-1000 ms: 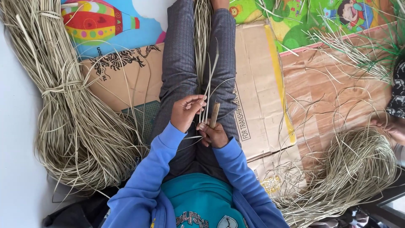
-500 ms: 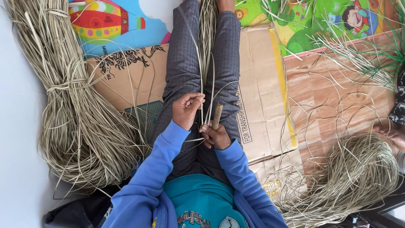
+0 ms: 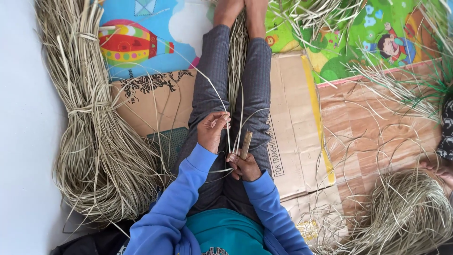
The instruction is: Weaving long strips of dried grass or straw together to create a mat or similar object, using a small wooden stick as a tool.
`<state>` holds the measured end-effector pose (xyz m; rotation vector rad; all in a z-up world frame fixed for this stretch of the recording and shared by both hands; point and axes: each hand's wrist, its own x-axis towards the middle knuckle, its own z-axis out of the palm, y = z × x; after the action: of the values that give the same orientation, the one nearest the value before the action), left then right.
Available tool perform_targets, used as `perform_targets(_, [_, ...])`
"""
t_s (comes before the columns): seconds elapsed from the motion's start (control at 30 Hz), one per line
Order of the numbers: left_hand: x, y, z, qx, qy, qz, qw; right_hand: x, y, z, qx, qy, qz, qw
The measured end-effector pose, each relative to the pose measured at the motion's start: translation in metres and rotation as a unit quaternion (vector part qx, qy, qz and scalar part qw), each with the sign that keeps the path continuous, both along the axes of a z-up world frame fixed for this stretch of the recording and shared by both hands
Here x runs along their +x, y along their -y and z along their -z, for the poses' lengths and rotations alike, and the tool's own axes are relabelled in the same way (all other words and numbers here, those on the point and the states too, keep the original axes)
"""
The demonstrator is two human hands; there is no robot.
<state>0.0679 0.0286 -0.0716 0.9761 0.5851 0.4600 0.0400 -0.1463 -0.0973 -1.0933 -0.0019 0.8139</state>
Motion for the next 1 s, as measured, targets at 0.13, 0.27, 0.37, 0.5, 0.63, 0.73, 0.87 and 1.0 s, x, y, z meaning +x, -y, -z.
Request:
perform_targets(0.13, [0.010,-0.004,0.006,-0.010,0.008,-0.004,1.000,0.000,0.000,0.003,0.001,0.003,0.001,1.000])
perform_targets(0.27, [0.017,-0.010,0.000,-0.019,0.014,-0.006,1.000,-0.001,0.000,0.005,0.002,-0.005,0.002,1.000])
perform_targets(0.37, [0.025,-0.013,0.000,-0.021,0.023,-0.008,0.999,-0.002,0.000,0.003,0.002,-0.004,0.003,1.000])
perform_targets(0.5, [0.035,-0.020,-0.002,-0.021,0.029,-0.014,0.999,-0.002,-0.002,-0.005,-0.009,-0.003,-0.001,1.000])
perform_targets(0.63, [0.045,-0.035,-0.015,-0.009,0.047,-0.011,0.999,-0.003,-0.004,-0.010,-0.028,-0.004,-0.003,1.000])
perform_targets(0.73, [0.056,-0.043,-0.026,-0.009,0.047,-0.015,0.999,-0.003,-0.006,-0.009,-0.039,-0.015,0.000,0.999])
perform_targets(0.87, [0.071,-0.047,-0.041,0.000,0.062,-0.027,0.998,-0.002,-0.012,-0.011,-0.076,-0.022,-0.005,0.997])
perform_targets(1.0, [0.084,-0.053,-0.071,0.029,0.097,-0.045,0.994,-0.004,-0.013,-0.008,-0.099,-0.026,-0.023,0.994])
